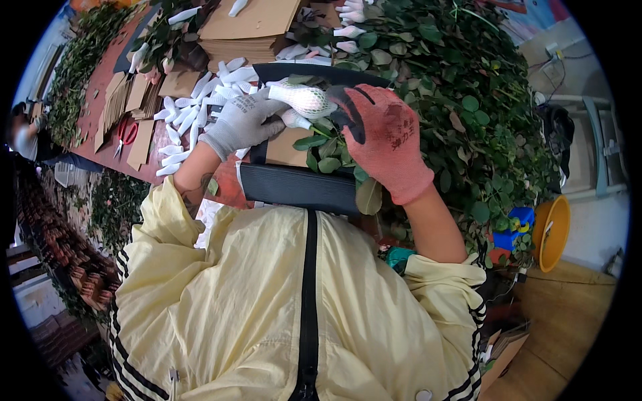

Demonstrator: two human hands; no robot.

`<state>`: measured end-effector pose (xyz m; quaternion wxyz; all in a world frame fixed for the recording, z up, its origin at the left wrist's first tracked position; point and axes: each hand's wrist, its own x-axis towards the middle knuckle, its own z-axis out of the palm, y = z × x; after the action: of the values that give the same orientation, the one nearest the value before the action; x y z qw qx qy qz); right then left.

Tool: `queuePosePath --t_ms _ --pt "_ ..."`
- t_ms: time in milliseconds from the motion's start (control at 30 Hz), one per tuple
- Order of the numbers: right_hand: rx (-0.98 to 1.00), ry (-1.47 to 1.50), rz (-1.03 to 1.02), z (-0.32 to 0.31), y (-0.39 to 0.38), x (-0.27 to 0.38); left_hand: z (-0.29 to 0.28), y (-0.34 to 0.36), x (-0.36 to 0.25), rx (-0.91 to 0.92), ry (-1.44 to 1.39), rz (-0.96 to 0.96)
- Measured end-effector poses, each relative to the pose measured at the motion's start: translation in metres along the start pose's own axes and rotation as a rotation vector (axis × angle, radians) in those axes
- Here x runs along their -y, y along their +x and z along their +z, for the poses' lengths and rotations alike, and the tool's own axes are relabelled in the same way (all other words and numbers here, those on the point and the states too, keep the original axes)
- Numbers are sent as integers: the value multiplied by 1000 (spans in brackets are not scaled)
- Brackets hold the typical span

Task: The person places flowers into a box, adjusts them, and closes the box before taping it shut and moving to pick up more flowers.

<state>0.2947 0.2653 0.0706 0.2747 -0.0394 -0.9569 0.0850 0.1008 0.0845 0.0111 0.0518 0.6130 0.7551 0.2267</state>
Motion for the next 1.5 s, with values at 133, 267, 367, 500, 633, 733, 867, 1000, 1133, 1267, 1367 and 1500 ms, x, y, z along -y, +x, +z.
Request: queuePosePath --t_ms 133,267,367,500,633,733,867,1000,1133,1267,1367,1500 --pt "26 -89 5 16 -6 0 -7 -8 -10 76 -32 -47" --pt "150 -116 -96 37 -3 7 -1 -41 0 124 -411 -101" --pt "372 -125 -76 50 3 24 11 -52 4 94 -558 -168" --pt "279 -97 -199 77 -11 7 5 -48 1 102 -481 -225" --pt "184 -180 -216 43 -3 28 5 -50 5 96 -415 -122" --pt "463 -123 -119 28 -12 45 4 -46 4 37 -339 15" --pt "722 -121 -18 45 -14 35 6 -47 5 45 -369 39" --pt "597 -106 -141 59 -26 27 8 -50 11 54 -425 21" --pt "522 -66 -119 62 -30 24 2 -50 14 90 -448 22" --pt "416 -16 -113 68 -36 22 -7 -59 18 142 -453 -51" --pt "384 -42 -119 70 -38 21 -11 -69 29 97 -378 -107" --pt "458 -23 -78 70 -34 20 -15 -88 52 43 -516 -422"
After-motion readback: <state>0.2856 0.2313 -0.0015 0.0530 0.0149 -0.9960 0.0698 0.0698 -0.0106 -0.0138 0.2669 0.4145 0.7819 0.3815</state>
